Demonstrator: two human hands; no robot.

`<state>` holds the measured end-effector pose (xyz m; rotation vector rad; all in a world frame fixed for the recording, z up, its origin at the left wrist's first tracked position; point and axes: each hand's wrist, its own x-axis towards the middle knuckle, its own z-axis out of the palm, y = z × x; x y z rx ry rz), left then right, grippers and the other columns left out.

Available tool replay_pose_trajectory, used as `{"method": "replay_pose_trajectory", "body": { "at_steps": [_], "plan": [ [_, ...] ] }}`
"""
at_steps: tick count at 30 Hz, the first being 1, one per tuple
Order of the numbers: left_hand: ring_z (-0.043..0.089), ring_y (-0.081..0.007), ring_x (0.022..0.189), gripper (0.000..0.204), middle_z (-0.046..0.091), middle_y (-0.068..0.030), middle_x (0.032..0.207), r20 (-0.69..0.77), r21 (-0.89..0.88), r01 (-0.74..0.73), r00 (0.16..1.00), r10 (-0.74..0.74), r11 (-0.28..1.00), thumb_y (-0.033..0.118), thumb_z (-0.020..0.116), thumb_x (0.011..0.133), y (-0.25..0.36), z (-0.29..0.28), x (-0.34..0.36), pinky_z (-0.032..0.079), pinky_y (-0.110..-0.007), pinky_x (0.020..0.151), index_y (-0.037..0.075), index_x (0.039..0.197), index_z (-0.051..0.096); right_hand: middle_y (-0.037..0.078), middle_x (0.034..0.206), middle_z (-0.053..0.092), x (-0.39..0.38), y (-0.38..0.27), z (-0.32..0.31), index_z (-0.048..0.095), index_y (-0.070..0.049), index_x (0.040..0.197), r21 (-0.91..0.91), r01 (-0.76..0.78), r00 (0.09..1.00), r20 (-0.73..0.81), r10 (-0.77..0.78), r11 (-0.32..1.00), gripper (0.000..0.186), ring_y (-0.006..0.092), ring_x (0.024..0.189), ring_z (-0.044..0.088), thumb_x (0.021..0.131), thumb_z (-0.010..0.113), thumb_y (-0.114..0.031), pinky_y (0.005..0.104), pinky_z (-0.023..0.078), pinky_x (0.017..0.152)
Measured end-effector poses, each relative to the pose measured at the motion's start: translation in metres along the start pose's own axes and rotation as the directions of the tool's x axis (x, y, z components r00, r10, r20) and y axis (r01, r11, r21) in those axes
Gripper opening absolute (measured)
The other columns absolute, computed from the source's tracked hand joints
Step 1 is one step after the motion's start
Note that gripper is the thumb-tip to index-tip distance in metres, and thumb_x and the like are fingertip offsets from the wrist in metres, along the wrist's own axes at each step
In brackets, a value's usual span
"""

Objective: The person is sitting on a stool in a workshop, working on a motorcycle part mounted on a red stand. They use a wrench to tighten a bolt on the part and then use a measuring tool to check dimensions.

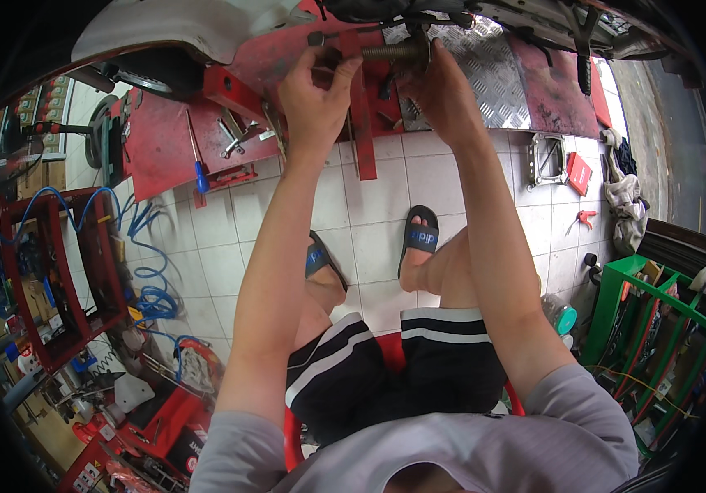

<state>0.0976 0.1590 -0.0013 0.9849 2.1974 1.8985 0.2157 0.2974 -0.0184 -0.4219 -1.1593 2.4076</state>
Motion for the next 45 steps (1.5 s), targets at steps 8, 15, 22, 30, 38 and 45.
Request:
{"method": "replay_pose_trajectory", "body": {
  "at_steps": [8,15,22,30,38,45],
  "plan": [
    [0.059,-0.0131,0.063,0.031,0.066,-0.0055,0.074,-0.001,0.017,-0.011,1.0,0.011,1.0,0.027,0.076,0.082,-0.001,-0.002,0.001,0.047,-0.027,0.062,-0.001,0.088,0.063,0.006,0.109,0.059,0.004,0.0,0.003,0.051,-0.004,0.128,-0.042,0.151,0.988,0.005,-0.151,0.988,0.035,0.0147,0.096,0.056,0.096,0.05,-0.02,0.0303,0.045,0.084],
    [0.059,-0.0134,0.064,0.031,0.067,-0.0057,0.074,0.005,0.0,-0.013,1.0,0.013,1.0,0.027,0.076,0.082,-0.002,-0.001,0.001,0.047,-0.028,0.062,-0.001,0.088,0.063,0.012,0.124,0.055,0.001,-0.005,0.007,0.045,0.003,0.131,-0.236,0.363,0.932,0.091,-0.352,0.901,0.047,0.0174,0.111,0.054,0.085,0.049,-0.002,0.0285,0.044,0.092],
    [0.06,-0.0139,0.065,0.03,0.066,-0.0058,0.075,0.002,0.004,-0.029,1.0,0.029,1.0,0.026,0.075,0.082,-0.001,-0.001,0.001,0.047,-0.028,0.063,-0.001,0.089,0.063,0.013,0.127,0.055,-0.001,-0.019,-0.004,0.04,-0.001,0.137,-0.156,0.447,0.89,0.171,-0.422,0.881,0.063,0.0222,0.123,0.045,0.079,0.047,-0.024,0.0328,0.034,0.099],
    [0.06,-0.0136,0.065,0.028,0.066,-0.0054,0.075,-0.001,0.018,-0.026,1.0,0.026,1.0,0.024,0.075,0.083,0.0,0.0,0.001,0.047,-0.028,0.064,0.0,0.09,0.063,0.011,0.101,0.066,0.0,-0.012,-0.025,0.056,-0.001,0.12,-0.369,0.075,0.95,-0.255,-0.179,0.926,0.048,0.0203,0.099,0.059,0.093,0.043,-0.038,0.0366,0.039,0.092],
    [0.06,-0.014,0.065,0.028,0.066,-0.0064,0.075,0.022,-0.008,0.004,1.0,-0.004,1.0,0.023,0.075,0.083,-0.003,-0.001,0.001,0.047,-0.028,0.064,-0.001,0.09,0.063,0.011,0.117,0.061,0.005,-0.008,-0.013,0.054,-0.003,0.125,-0.318,0.137,0.977,-0.111,-0.18,0.938,0.052,0.021,0.102,0.059,0.097,0.039,-0.044,0.0368,0.043,0.089],
    [0.061,-0.015,0.065,0.029,0.066,-0.0073,0.075,0.027,0.004,-0.009,1.0,0.008,1.0,0.025,0.074,0.083,-0.003,0.001,0.002,0.048,-0.028,0.064,-0.001,0.089,0.063,0.013,0.135,0.05,0.002,-0.008,-0.021,0.042,-0.004,0.137,-0.268,-0.009,0.99,-0.14,-0.03,0.963,0.06,0.0234,0.112,0.055,0.098,0.034,-0.048,0.0414,0.039,0.097]
  ]
}}
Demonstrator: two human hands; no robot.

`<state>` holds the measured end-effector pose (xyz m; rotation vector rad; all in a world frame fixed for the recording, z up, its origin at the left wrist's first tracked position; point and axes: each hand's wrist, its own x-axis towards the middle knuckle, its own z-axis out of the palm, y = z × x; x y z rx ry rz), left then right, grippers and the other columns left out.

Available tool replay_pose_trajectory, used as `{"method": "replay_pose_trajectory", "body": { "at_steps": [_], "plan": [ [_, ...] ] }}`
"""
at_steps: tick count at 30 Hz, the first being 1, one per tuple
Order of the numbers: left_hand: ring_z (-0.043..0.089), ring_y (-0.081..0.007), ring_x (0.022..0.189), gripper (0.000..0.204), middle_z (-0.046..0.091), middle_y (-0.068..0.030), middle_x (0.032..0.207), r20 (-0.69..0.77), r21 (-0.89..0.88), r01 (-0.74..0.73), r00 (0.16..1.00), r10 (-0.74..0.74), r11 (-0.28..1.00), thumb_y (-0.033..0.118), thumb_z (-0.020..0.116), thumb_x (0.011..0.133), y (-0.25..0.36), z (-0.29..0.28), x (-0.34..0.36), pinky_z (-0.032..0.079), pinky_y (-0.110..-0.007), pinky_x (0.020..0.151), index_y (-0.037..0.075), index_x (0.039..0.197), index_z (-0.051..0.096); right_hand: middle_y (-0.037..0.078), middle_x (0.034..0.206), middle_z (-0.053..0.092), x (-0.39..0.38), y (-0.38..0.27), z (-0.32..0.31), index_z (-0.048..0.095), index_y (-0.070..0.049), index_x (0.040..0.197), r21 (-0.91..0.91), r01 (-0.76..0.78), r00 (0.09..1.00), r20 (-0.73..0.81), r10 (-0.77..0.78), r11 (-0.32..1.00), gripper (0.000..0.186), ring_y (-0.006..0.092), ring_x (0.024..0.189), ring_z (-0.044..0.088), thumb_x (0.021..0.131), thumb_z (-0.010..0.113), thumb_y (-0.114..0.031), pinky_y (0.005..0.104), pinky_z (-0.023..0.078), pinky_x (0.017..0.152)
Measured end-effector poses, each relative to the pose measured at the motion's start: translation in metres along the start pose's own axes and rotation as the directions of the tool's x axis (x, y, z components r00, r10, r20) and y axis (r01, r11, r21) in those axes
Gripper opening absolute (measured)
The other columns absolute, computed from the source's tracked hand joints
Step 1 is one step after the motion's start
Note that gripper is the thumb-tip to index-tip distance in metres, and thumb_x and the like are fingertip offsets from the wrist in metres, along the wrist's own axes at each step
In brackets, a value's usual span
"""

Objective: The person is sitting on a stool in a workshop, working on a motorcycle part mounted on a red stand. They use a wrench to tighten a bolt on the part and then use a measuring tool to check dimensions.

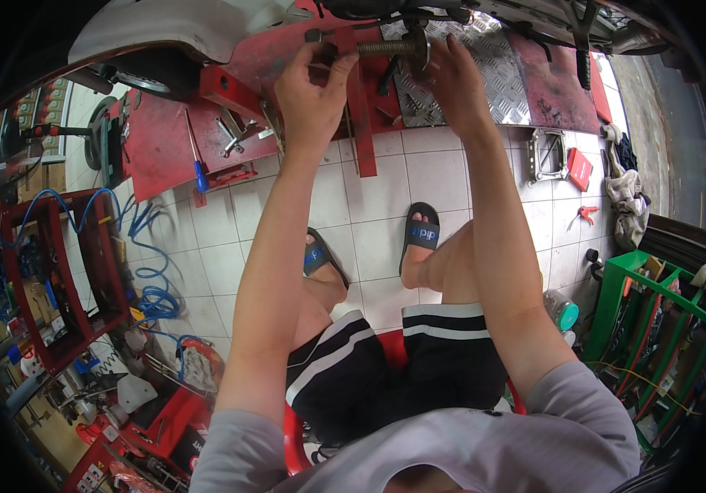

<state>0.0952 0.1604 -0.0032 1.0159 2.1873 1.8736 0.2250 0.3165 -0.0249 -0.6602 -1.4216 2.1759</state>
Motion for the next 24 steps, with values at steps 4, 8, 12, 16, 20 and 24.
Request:
{"method": "replay_pose_trajectory", "body": {
  "at_steps": [4,8,12,16,20,24],
  "plan": [
    [0.06,-0.0152,0.065,0.029,0.066,-0.0075,0.074,-0.011,0.024,-0.005,1.0,0.005,1.0,0.024,0.074,0.083,-0.001,-0.003,-0.001,0.048,-0.028,0.064,-0.001,0.089,0.063,0.012,0.136,0.049,-0.007,-0.014,0.017,0.038,-0.006,0.14,0.129,0.111,0.992,0.052,-0.119,0.985,0.06,0.0243,0.117,0.052,0.098,0.03,-0.048,0.0465,0.036,0.101],
    [0.06,-0.0153,0.064,0.027,0.066,-0.0075,0.074,-0.021,0.005,-0.022,1.0,0.023,1.0,0.023,0.074,0.082,-0.002,-0.001,0.0,0.047,-0.028,0.064,-0.001,0.09,0.063,0.012,0.138,0.046,-0.005,-0.009,0.011,0.035,-0.008,0.142,0.139,-0.018,0.999,0.041,0.012,0.99,0.06,0.026,0.123,0.047,0.097,0.028,-0.048,0.0496,0.033,0.103],
    [0.059,-0.0153,0.065,0.028,0.066,-0.0072,0.074,-0.017,0.012,-0.013,1.0,0.013,1.0,0.023,0.074,0.082,-0.002,-0.003,-0.001,0.047,-0.029,0.064,-0.001,0.09,0.063,0.013,0.136,0.048,-0.009,-0.015,0.021,0.035,-0.009,0.143,0.213,0.087,0.991,0.078,-0.106,0.973,0.063,0.029,0.125,0.046,0.096,0.028,-0.05,0.051,0.034,0.103],
    [0.059,-0.0148,0.064,0.028,0.066,-0.007,0.074,-0.013,0.006,-0.02,1.0,0.02,1.0,0.023,0.074,0.083,-0.001,-0.001,0.0,0.047,-0.028,0.063,-0.002,0.09,0.063,0.014,0.135,0.048,-0.011,-0.012,0.021,0.036,-0.008,0.143,0.288,-0.076,0.992,0.119,0.043,0.955,0.065,0.0313,0.126,0.045,0.095,0.029,-0.052,0.0525,0.034,0.103],
    [0.059,-0.0144,0.063,0.028,0.066,-0.0073,0.074,-0.01,0.027,0.013,1.0,-0.012,1.0,0.023,0.074,0.083,0.004,0.0,-0.001,0.047,-0.028,0.063,-0.002,0.09,0.063,0.014,0.139,0.045,-0.012,-0.012,0.023,0.036,-0.008,0.143,0.323,-0.058,0.993,0.112,0.022,0.944,0.066,0.0324,0.126,0.043,0.094,0.03,-0.053,0.0518,0.033,0.104],
    [0.059,-0.0146,0.064,0.027,0.066,-0.0078,0.074,-0.012,0.013,-0.008,1.0,0.008,1.0,0.023,0.074,0.083,-0.002,-0.004,-0.001,0.047,-0.028,0.063,-0.002,0.09,0.063,0.014,0.14,0.044,-0.017,-0.019,0.031,0.035,-0.008,0.143,0.445,-0.03,0.972,0.223,-0.078,0.895,0.066,0.0333,0.127,0.043,0.094,0.03,-0.053,0.0511,0.032,0.107]
  ]
}}
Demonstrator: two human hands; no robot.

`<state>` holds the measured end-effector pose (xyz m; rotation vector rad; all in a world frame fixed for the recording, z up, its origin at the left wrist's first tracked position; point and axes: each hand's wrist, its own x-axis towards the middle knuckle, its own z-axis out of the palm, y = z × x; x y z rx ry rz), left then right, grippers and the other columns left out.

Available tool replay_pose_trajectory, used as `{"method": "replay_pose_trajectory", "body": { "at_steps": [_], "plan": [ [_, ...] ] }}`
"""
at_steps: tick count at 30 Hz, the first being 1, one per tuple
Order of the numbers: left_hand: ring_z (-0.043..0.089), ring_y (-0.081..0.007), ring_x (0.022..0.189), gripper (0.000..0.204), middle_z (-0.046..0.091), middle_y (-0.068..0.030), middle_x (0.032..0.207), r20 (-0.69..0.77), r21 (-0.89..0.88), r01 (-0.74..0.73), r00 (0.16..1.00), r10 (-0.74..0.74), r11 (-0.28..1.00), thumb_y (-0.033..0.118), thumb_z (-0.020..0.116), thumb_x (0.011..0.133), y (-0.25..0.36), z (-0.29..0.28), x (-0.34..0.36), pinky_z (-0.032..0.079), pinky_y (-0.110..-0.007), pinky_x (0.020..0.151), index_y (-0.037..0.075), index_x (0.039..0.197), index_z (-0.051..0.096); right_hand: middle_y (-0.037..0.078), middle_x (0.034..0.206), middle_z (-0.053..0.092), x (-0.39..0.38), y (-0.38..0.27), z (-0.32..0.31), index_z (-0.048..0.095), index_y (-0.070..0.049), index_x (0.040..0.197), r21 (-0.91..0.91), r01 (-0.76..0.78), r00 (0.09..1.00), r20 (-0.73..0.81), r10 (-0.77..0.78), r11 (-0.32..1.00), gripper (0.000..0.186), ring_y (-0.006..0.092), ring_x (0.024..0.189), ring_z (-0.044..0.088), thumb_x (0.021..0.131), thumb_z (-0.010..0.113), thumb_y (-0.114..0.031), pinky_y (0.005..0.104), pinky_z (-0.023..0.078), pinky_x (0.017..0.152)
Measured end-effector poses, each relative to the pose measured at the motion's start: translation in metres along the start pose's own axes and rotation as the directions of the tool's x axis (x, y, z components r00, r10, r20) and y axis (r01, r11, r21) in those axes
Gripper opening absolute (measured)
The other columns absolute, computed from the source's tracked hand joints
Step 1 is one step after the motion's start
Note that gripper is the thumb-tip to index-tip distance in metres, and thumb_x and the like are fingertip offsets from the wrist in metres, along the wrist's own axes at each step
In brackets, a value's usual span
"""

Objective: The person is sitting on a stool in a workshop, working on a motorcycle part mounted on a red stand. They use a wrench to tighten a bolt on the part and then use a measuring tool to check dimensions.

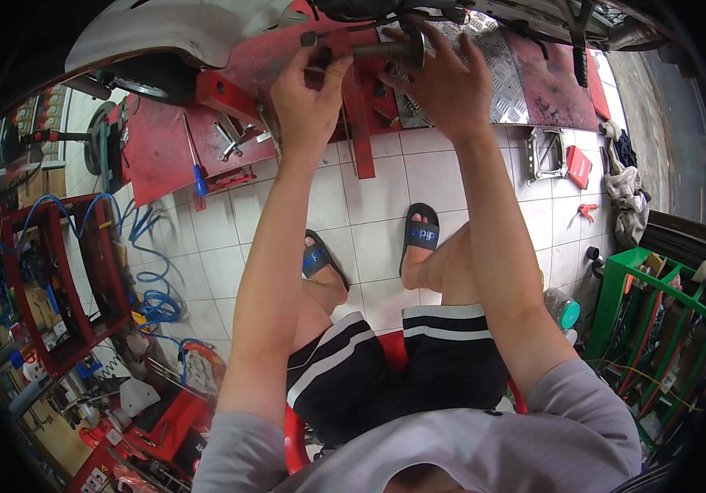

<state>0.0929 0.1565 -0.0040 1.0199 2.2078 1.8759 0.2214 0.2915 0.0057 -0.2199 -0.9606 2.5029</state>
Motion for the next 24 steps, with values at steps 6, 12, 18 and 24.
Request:
{"method": "replay_pose_trajectory", "body": {
  "at_steps": [6,12,18,24],
  "plan": [
    [0.059,-0.015,0.064,0.026,0.066,-0.0079,0.075,0.007,-0.014,0.007,1.0,-0.007,1.0,0.021,0.073,0.084,-0.001,0.003,0.001,0.047,-0.028,0.064,-0.002,0.091,0.063,0.015,0.143,0.04,0.001,0.005,-0.008,0.037,-0.01,0.14,0.092,-0.105,0.994,0.033,0.102,0.99,0.057,0.0345,0.133,0.035,0.097,0.023,-0.047,0.0516,0.026,0.111],
    [0.057,-0.0154,0.063,0.026,0.065,-0.0075,0.074,0.004,-0.002,-0.019,1.0,0.019,1.0,0.022,0.072,0.084,0.0,0.003,0.002,0.047,-0.028,0.063,-0.001,0.091,0.064,0.021,0.13,0.05,0.002,0.008,-0.004,0.04,-0.001,0.136,0.073,-0.2,0.951,-0.224,0.212,0.977,0.065,0.038,0.124,0.045,0.094,0.03,-0.05,0.0575,0.029,0.109],
    [0.057,-0.0149,0.062,0.027,0.065,-0.0072,0.074,0.011,0.009,0.009,1.0,-0.009,1.0,0.023,0.072,0.084,0.004,0.005,0.0,0.046,-0.028,0.062,-0.002,0.091,0.064,0.02,0.127,0.051,0.004,0.009,-0.013,0.039,-0.005,0.138,-0.063,-0.246,0.894,-0.4,0.201,0.967,0.066,0.0377,0.12,0.048,0.092,0.033,-0.051,0.0576,0.035,0.104],
    [0.057,-0.0154,0.063,0.027,0.065,-0.0079,0.075,0.006,0.006,-0.005,1.0,0.005,1.0,0.022,0.072,0.084,0.004,0.003,-0.001,0.047,-0.028,0.062,-0.002,0.092,0.063,0.015,0.127,0.053,0.003,0.008,-0.008,0.041,-0.005,0.136,0.012,-0.153,0.936,-0.318,0.149,0.988,0.064,0.037,0.121,0.047,0.092,0.034,-0.051,0.0597,0.029,0.107]
  ]
}}
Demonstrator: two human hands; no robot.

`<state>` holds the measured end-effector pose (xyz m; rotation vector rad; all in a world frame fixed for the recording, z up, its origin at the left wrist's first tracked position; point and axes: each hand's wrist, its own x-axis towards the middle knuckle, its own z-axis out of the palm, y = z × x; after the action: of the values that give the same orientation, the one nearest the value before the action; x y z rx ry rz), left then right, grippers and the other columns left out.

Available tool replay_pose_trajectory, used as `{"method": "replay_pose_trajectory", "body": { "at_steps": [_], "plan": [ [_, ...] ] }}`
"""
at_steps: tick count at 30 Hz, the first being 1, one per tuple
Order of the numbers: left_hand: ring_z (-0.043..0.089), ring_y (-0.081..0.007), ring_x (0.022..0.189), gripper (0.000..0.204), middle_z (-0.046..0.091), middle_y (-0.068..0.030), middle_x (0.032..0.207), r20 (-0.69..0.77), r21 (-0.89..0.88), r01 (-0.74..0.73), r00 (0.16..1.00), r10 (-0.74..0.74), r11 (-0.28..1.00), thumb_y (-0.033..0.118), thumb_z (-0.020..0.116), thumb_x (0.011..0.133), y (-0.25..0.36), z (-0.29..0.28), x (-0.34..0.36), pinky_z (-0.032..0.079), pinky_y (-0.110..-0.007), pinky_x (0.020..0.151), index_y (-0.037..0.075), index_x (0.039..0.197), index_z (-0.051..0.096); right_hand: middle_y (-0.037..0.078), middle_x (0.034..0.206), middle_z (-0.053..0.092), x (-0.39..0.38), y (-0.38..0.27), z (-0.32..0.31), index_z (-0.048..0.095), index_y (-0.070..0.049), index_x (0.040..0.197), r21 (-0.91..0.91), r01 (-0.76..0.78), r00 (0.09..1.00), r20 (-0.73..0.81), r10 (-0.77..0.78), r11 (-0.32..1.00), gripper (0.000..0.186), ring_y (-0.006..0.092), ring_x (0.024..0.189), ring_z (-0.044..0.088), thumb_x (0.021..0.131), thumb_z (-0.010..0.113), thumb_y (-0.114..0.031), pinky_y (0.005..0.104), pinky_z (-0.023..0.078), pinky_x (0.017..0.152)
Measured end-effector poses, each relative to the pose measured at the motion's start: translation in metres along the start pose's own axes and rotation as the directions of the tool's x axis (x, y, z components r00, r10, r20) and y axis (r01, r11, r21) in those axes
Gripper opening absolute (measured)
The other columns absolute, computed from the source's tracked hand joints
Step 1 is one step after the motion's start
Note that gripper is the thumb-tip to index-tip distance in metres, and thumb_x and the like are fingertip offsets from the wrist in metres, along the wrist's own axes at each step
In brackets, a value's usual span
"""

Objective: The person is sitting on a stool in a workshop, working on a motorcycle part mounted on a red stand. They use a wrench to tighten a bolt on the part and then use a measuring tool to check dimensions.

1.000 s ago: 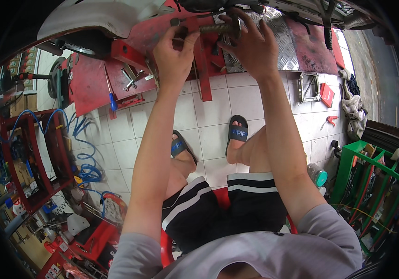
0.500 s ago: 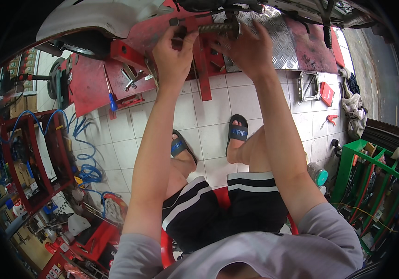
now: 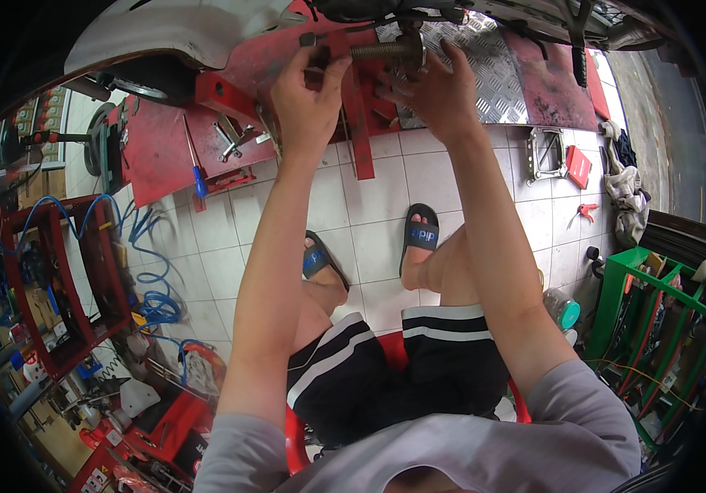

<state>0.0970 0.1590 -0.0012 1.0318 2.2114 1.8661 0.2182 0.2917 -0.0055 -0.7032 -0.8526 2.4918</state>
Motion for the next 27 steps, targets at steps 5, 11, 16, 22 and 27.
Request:
{"method": "replay_pose_trajectory", "body": {
  "at_steps": [5,11,16,22,27],
  "plan": [
    [0.058,-0.0164,0.065,0.027,0.065,-0.0085,0.075,0.0,0.006,-0.014,1.0,0.014,1.0,0.022,0.072,0.084,0.0,0.0,0.001,0.047,-0.029,0.064,-0.002,0.092,0.063,0.015,0.129,0.051,-0.004,-0.003,0.007,0.042,-0.004,0.135,0.014,0.118,0.976,0.184,-0.118,0.993,0.065,0.0356,0.122,0.046,0.092,0.032,-0.051,0.0593,0.03,0.107],
    [0.058,-0.0172,0.065,0.027,0.065,-0.0087,0.075,0.003,0.011,0.015,1.0,-0.015,1.0,0.023,0.072,0.084,-0.001,-0.001,0.0,0.047,-0.03,0.065,-0.002,0.092,0.064,0.016,0.128,0.052,-0.002,-0.002,0.006,0.043,-0.002,0.133,-0.022,0.172,0.979,0.119,-0.168,0.985,0.064,0.034,0.121,0.045,0.092,0.029,-0.049,0.0582,0.031,0.106],
    [0.058,-0.0174,0.066,0.028,0.065,-0.0089,0.075,0.005,0.007,0.004,1.0,-0.004,1.0,0.023,0.073,0.083,-0.002,-0.001,0.0,0.047,-0.03,0.065,-0.002,0.092,0.064,0.015,0.127,0.052,-0.003,0.002,0.004,0.044,-0.002,0.132,-0.398,0.341,0.934,0.243,-0.261,0.851,0.063,0.0338,0.119,0.048,0.093,0.03,-0.049,0.0567,0.034,0.105],
    [0.057,-0.0178,0.066,0.03,0.065,-0.01,0.075,-0.003,-0.024,0.011,1.0,-0.011,1.0,0.025,0.073,0.083,-0.01,-0.001,0.001,0.047,-0.03,0.065,-0.003,0.092,0.065,0.016,0.124,0.054,0.0,0.003,0.006,0.044,-0.002,0.131,-0.081,0.086,0.996,0.044,-0.082,0.993,0.06,0.0349,0.114,0.052,0.094,0.036,-0.048,0.0543,0.04,0.1],
    [0.058,-0.0166,0.068,0.034,0.066,-0.0101,0.076,0.023,-0.068,0.044,0.999,-0.042,0.997,0.027,0.074,0.082,-0.01,0.003,0.002,0.047,-0.029,0.066,-0.004,0.095,0.066,0.015,0.118,0.056,0.0,0.003,0.006,0.047,-0.001,0.128,-0.005,0.022,1.0,0.012,-0.022,1.0,0.061,0.03,0.113,0.054,0.093,0.036,-0.049,0.0519,0.042,0.098]
  ]
}}
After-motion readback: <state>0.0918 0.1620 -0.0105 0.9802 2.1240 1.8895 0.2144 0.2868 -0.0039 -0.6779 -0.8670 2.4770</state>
